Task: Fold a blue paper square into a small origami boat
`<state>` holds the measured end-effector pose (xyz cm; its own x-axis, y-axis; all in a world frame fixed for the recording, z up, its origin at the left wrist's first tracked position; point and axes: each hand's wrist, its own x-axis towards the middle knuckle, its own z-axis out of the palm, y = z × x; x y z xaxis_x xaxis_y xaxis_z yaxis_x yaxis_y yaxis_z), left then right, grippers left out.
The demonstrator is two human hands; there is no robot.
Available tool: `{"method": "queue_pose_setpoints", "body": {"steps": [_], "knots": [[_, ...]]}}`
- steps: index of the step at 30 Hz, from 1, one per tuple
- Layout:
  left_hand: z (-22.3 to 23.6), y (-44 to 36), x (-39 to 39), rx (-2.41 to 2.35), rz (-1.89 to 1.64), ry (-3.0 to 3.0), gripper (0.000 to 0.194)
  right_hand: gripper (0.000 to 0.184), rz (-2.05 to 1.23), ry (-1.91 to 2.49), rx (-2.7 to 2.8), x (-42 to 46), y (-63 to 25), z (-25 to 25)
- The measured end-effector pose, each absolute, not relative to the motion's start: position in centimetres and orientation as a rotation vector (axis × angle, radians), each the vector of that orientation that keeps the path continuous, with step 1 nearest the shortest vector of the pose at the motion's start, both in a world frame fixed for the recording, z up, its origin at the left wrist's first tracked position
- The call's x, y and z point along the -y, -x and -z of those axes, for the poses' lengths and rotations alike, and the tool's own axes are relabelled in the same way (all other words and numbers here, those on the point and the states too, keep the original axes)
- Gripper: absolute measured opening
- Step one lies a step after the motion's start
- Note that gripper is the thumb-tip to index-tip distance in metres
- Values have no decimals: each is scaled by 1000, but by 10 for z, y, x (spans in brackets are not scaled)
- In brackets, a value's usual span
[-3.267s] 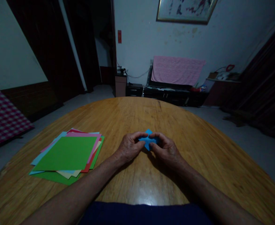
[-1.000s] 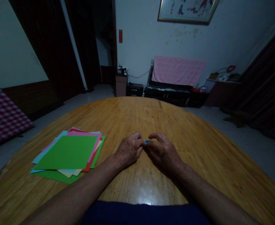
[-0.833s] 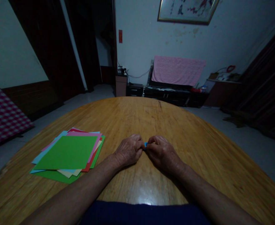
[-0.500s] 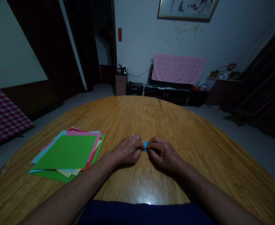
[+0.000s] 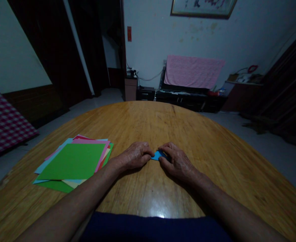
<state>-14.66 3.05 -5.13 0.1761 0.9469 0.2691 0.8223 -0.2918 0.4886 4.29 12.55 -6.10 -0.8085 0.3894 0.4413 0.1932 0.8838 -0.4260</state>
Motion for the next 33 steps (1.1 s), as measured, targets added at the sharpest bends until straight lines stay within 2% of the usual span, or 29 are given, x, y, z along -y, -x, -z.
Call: {"method": "queue_pose_setpoints", "body": {"steps": [12,33], "knots": [[52,145,-31,-1736,-755,-2248,24,6,-504,546,2464,-125,-41,59],[48,143,-35,-1805,-575,-2158,28,13,-553,690,2430,-136,-33,67]]}}
